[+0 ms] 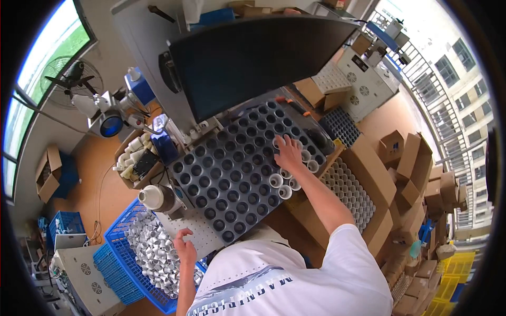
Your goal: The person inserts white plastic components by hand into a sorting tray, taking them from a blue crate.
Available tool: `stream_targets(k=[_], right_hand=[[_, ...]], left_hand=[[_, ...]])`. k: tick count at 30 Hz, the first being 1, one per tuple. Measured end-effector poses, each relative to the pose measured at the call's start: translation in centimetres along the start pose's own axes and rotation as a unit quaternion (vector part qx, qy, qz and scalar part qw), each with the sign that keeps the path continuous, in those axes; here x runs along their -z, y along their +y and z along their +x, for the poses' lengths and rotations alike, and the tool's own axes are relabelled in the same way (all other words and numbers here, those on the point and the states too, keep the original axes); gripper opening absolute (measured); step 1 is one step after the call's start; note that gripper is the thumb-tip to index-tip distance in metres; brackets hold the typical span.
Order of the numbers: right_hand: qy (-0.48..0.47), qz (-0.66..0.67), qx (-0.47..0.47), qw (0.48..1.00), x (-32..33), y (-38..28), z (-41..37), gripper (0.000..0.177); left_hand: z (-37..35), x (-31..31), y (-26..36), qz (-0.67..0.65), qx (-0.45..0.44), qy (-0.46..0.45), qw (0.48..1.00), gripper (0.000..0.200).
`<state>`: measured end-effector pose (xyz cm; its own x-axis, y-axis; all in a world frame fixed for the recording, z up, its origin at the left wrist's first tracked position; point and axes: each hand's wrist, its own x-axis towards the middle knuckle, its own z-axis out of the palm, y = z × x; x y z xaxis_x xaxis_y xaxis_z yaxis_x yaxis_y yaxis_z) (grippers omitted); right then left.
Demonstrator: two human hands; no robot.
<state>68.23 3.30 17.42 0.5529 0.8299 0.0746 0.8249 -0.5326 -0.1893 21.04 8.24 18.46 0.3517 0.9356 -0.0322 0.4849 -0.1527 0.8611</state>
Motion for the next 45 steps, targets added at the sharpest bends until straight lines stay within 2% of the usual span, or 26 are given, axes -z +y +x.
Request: stream_targets(k=[1, 4, 5, 6, 7, 8, 10, 13, 19, 22, 23, 26, 27, 30, 32, 34, 36, 41, 45], right_hand=[[-0.01, -0.017, 0.019, 1.0, -0.2, -0.1, 0.2, 0.068], [-0.01, -0.072, 0.049, 0.996, -2.7, 0.4, 0.4, 0.06], [-0.011, -0.086, 0.056, 0.995, -2.9, 0.8, 0.5, 0.057], [-0.025, -0.078, 0.051, 0.995, -2.9, 1.1, 0.9, 0.056], [0.011, -0.082, 0.08, 0.993, -4.2, 2.3, 1.2, 0.055], [-0.024, -0.08, 0.061, 0.995, -4.1, 2.4, 1.7, 0.06], [-0.069, -0.08, 0.062, 0.992, -3.5, 2.4, 2.3, 0.064], [-0.096, -0.116, 0.069, 0.986, -2.3, 1.5, 2.4, 0.068], [-0.084, -0.152, 0.138, 0.975, -3.7, 2.9, 2.6, 0.072], [-0.119, -0.168, 0.151, 0.967, -2.2, 2.5, 3.4, 0.069], [-0.141, -0.157, 0.136, 0.968, -0.4, 1.4, 3.7, 0.062], [-0.132, -0.024, 0.128, 0.983, 3.4, -1.4, 3.3, 0.056], [-0.135, 0.035, 0.138, 0.981, 3.6, -2.6, 2.8, 0.054], [-0.117, 0.213, 0.184, 0.952, 1.4, -7.1, 0.4, 0.05], [-0.12, 0.299, 0.173, 0.931, -0.4, -11.5, -1.9, 0.049], [-0.111, 0.36, 0.17, 0.911, -2.5, -14.9, -3.9, 0.05], [-0.061, 0.343, 0.217, 0.912, -5.2, -16.2, -4.9, 0.051], [0.003, 0.334, 0.171, 0.927, -5.8, -15.5, -5.3, 0.05], [0.009, 0.336, 0.108, 0.935, -5.3, -14.6, -5.1, 0.048]], left_hand=[[0.1, -0.5, 1.2, 0.001, 0.002, 0.007, 1.0, 0.036], [-0.4, -2.5, -0.2, -0.001, -0.003, -0.009, 1.0, 0.031], [-0.8, -3.0, 0.5, -0.011, 0.057, -0.008, 0.998, 0.036], [-1.1, -3.7, -0.1, -0.015, 0.022, 0.002, 1.0, 0.033], [-1.2, -3.6, 0.8, 0.005, 0.056, -0.021, 0.998, 0.031], [-1.5, -4.2, 0.3, 0.023, 0.012, 0.002, 1.0, 0.029], [-1.6, -3.8, 2.7, 0.017, 0.074, -0.016, 0.997, 0.026], [-2.0, -5.3, 1.1, 0.029, 0.068, 0.001, 0.997, 0.025], [-2.8, -7.0, 3.1, 0.047, 0.139, -0.032, 0.989, 0.023], [-3.3, -7.5, 3.8, 0.04, 0.114, -0.017, 0.993, 0.022], [-3.4, -7.6, 3.4, 0.036, 0.107, -0.016, 0.993, 0.023], [-3.4, -6.7, 3.3, 0.004, 0.171, -0.025, 0.985, 0.022], [-3.5, -6.5, 3.1, 0.007, 0.168, -0.02, 0.986, 0.022], [-3.3, -5.8, 2.4, 0.013, 0.148, -0.024, 0.989, 0.023], [-3.0, -5.4, 1.7, 0.013, 0.131, -0.042, 0.99, 0.024], [-2.7, -4.6, 1.8, 0.002, 0.091, -0.001, 0.996, 0.019], [-3.1, -3.6, 1.3, -0.002, 0.065, 0.027, 0.998, 0.017], [-3.0, -1.3, -1.3, -0.02, 0.055, 0.036, 0.998, 0.017], [-2.3, 1.0, -2.3, -0.024, 0.069, 0.049, 0.996, 0.02]])
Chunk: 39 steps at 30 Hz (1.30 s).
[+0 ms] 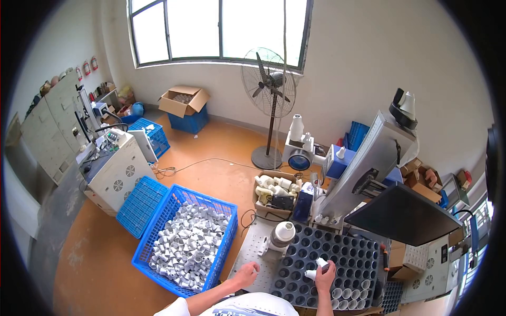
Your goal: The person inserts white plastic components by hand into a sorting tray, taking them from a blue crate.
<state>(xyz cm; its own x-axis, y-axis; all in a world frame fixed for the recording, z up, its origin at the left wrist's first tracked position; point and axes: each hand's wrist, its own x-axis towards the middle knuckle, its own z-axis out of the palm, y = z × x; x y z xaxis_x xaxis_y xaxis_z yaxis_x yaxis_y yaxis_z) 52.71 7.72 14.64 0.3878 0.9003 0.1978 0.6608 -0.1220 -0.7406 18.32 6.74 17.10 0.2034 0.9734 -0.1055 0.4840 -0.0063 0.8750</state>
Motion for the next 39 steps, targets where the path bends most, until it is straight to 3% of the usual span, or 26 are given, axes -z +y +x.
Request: stream_targets(k=[3, 8, 12, 13, 19, 28, 37, 39], right_hand=[[0.047, 0.051, -0.071, 0.995, 0.5, 1.4, 0.2, 0.043], [0.146, 0.129, -0.152, 0.969, 3.9, -2.9, -1.3, 0.037], [0.162, 0.17, -0.18, 0.955, 4.3, -1.4, -3.3, 0.029], [0.126, 0.181, -0.211, 0.952, 4.8, -1.3, -4.1, 0.032], [0.08, 0.276, -0.18, 0.941, 4.4, -6.9, -5.3, 0.035], [0.027, 0.327, -0.146, 0.933, 2.5, -9.8, -5.8, 0.034], [0.002, 0.342, -0.126, 0.931, 2.6, -13.2, -4.4, 0.029], [0.0, 0.379, -0.098, 0.92, 2.1, -14.3, -3.3, 0.027]], left_hand=[[1.4, 1.7, 0.0, -0.024, -0.003, 0.013, 1.0, 0.026], [4.3, 5.4, 1.5, -0.054, -0.037, 0.034, 0.997, 0.026], [7.6, 7.7, 3.5, -0.055, -0.093, 0.072, 0.991, 0.033], [8.4, 8.2, 4.2, -0.058, -0.099, 0.089, 0.989, 0.034], [13.7, 10.0, 8.0, -0.083, -0.18, 0.129, 0.972, 0.042], [16.4, 8.6, 13.8, -0.154, -0.254, 0.066, 0.953, 0.051], [17.1, 7.5, 13.6, -0.201, -0.27, 0.021, 0.941, 0.055], [16.9, 6.6, 14.5, -0.19, -0.279, 0.04, 0.941, 0.047]])
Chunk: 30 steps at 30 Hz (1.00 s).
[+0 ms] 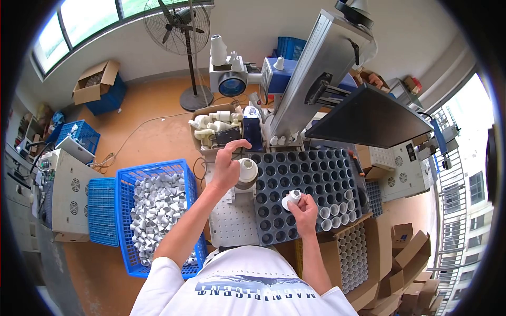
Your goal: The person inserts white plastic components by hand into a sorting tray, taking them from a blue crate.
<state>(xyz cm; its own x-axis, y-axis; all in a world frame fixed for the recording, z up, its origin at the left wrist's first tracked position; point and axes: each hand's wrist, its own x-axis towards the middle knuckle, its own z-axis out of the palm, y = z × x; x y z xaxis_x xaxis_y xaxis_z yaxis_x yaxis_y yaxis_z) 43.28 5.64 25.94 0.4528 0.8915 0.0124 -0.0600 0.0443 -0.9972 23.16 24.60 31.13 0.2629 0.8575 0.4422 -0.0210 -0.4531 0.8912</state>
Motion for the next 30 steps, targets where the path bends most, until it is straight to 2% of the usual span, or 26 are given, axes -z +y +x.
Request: stream_targets(k=[1, 4, 5, 7, 9, 11, 12, 14, 15, 17, 18, 20, 22, 23, 24, 25, 26, 28, 29, 30], right_hand=[[-0.008, 0.019, 0.011, 1.0, -0.8, -0.3, 0.6, 0.026], [-0.035, 0.04, 0.054, 0.997, -4.4, -2.4, 2.4, 0.026], [-0.053, 0.042, 0.078, 0.995, -5.8, -2.5, 3.2, 0.026], [-0.09, 0.042, 0.126, 0.987, -8.7, -2.6, 4.6, 0.025], [-0.098, -0.039, 0.175, 0.979, -11.0, -1.7, 5.5, 0.025], [-0.098, -0.115, 0.223, 0.963, -12.1, -0.7, 6.3, 0.026], [-0.095, -0.128, 0.232, 0.96, -12.4, -0.3, 6.5, 0.027], [-0.098, -0.127, 0.224, 0.961, -12.8, 0.3, 6.6, 0.029], [-0.1, -0.113, 0.211, 0.966, -12.7, 0.5, 6.5, 0.031], [-0.099, -0.118, 0.199, 0.968, -12.4, 0.3, 6.6, 0.034], [-0.104, -0.125, 0.208, 0.965, -12.1, 0.3, 6.4, 0.028], [-0.08, -0.186, 0.269, 0.942, -11.0, 0.1, 6.0, 0.022], [-0.024, -0.295, 0.267, 0.917, -8.0, 1.3, 5.2, 0.029], [-0.012, -0.345, 0.266, 0.9, -6.1, 2.2, 4.6, 0.033], [-0.016, -0.416, 0.218, 0.883, -3.8, 3.1, 3.9, 0.043], [-0.025, -0.466, 0.177, 0.867, -1.4, 4.7, 3.3, 0.05], [-0.042, -0.53, 0.144, 0.834, 1.0, 6.6, 2.6, 0.055], [-0.082, -0.588, 0.063, 0.802, 4.1, 9.2, 1.2, 0.057], [-0.111, -0.566, 0.065, 0.814, 5.6, 10.6, 1.1, 0.055], [-0.105, -0.562, 0.12, 0.812, 6.1, 11.2, 1.1, 0.05]], left_hand=[[0.1, -0.5, 0.2, 0.008, -0.006, 0.007, 1.0, 0.043], [-0.2, -1.3, -1.0, -0.01, 0.046, -0.11, 0.993, 0.026], [-0.2, -1.3, -0.1, -0.045, -0.008, -0.049, 0.998, 0.015], [0.0, 1.5, 1.9, -0.062, -0.025, 0.008, 0.998, 0.018], [-1.0, 5.6, 2.5, -0.046, -0.04, 0.098, 0.993, 0.017], [-3.4, 11.1, 1.2, 0.044, -0.02, 0.177, 0.983, 0.018], [-5.1, 13.5, 0.3, 0.082, -0.001, 0.219, 0.972, 0.019], [-10.5, 19.8, -4.5, 0.132, 0.097, 0.241, 0.957, 0.02], [-13.3, 22.2, -6.1, 0.21, 0.113, 0.25, 0.938, 0.021], [-18.2, 25.2, -8.1, 0.315, 0.155, 0.28, 0.893, 0.024], [-20.4, 26.1, -8.9, 0.346, 0.184, 0.302, 0.869, 0.027], [-24.4, 27.6, -11.1, 0.365, 0.232, 0.316, 0.845, 0.031], [-25.7, 26.2, -11.3, 0.353, 0.266, 0.31, 0.842, 0.031], [-26.5, 25.4, -12.0, 0.357, 0.249, 0.298, 0.849, 0.031], [-27.4, 24.6, -12.8, 0.273, 0.257, 0.299, 0.878, 0.032], [-26.7, 22.1, -11.9, 0.279, 0.251, 0.295, 0.879, 0.033], [-25.6, 19.2, -10.3, 0.288, 0.236, 0.262, 0.89, 0.033], [-24.2, 13.8, -8.8, 0.225, 0.272, 0.189, 0.916, 0.031], [-23.9, 11.3, -8.1, 0.22, 0.262, 0.137, 0.93, 0.029], [-24.1, 8.8, -8.2, 0.201, 0.302, 0.096, 0.927, 0.026]])
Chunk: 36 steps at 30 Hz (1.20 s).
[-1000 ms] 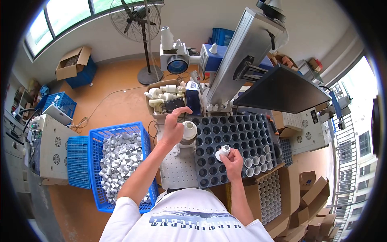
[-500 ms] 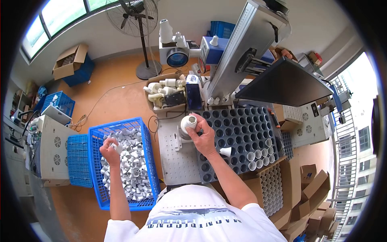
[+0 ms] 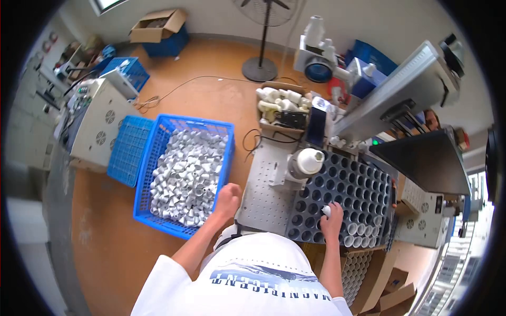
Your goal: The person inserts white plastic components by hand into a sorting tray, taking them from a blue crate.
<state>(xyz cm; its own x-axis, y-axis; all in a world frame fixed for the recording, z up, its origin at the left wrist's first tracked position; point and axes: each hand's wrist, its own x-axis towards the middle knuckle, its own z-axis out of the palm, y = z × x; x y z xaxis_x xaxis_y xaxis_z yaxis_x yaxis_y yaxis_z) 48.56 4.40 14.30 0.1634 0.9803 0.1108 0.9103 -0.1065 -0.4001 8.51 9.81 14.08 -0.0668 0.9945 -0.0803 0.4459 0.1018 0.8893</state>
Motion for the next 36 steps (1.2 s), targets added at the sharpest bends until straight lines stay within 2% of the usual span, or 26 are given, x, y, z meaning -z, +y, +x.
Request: stream_targets(k=[1, 2, 3, 6, 8, 11, 15, 17, 23, 29, 36], right_hand=[[-0.001, 0.031, -0.002, 1.0, 0.2, 0.1, 0.1, 0.046], [0.028, 0.05, -0.015, 0.998, 0.1, 0.2, 0.1, 0.043], [0.025, 0.061, -0.03, 0.997, 0.3, 0.5, 0.3, 0.044], [0.037, 0.133, -0.082, 0.987, 1.6, 0.1, 0.8, 0.039], [0.0, 0.168, -0.113, 0.979, 2.9, -1.1, 1.2, 0.037], [-0.037, 0.245, -0.137, 0.959, 3.2, -1.9, 1.3, 0.035], [-0.059, 0.35, -0.16, 0.921, 3.7, -4.7, 0.9, 0.031], [-0.077, 0.348, -0.149, 0.922, 3.7, -5.3, 0.9, 0.03], [-0.116, 0.31, -0.138, 0.933, 5.1, -7.4, 0.8, 0.03], [-0.084, 0.298, -0.112, 0.944, 5.1, -6.1, 0.7, 0.033], [-0.075, 0.327, -0.132, 0.933, 4.8, -5.7, -0.3, 0.034]], left_hand=[[-0.7, -1.6, 1.7, 0.017, -0.003, -0.043, 0.999, 0.031], [-1.5, -2.4, 3.4, 0.01, -0.05, -0.1, 0.994, 0.027], [-2.0, -4.7, 2.9, 0.008, -0.056, -0.146, 0.988, 0.024], [-3.2, -6.9, 6.1, 0.01, -0.098, -0.223, 0.97, 0.019], [-3.6, -7.5, 6.9, 0.009, -0.117, -0.266, 0.957, 0.017], [-3.8, -7.6, 6.2, 0.016, -0.145, -0.267, 0.953, 0.015], [-4.1, -7.0, 6.9, 0.025, -0.123, -0.251, 0.96, 0.014], [-4.4, -7.2, 7.1, 0.011, -0.079, -0.269, 0.96, 0.017], [-4.4, -7.8, 6.6, 0.01, -0.097, -0.253, 0.962, 0.018], [-4.2, -7.6, 6.9, 0.013, -0.103, -0.244, 0.964, 0.018], [-3.5, -7.4, 7.0, 0.0, -0.084, -0.247, 0.965, 0.02]])
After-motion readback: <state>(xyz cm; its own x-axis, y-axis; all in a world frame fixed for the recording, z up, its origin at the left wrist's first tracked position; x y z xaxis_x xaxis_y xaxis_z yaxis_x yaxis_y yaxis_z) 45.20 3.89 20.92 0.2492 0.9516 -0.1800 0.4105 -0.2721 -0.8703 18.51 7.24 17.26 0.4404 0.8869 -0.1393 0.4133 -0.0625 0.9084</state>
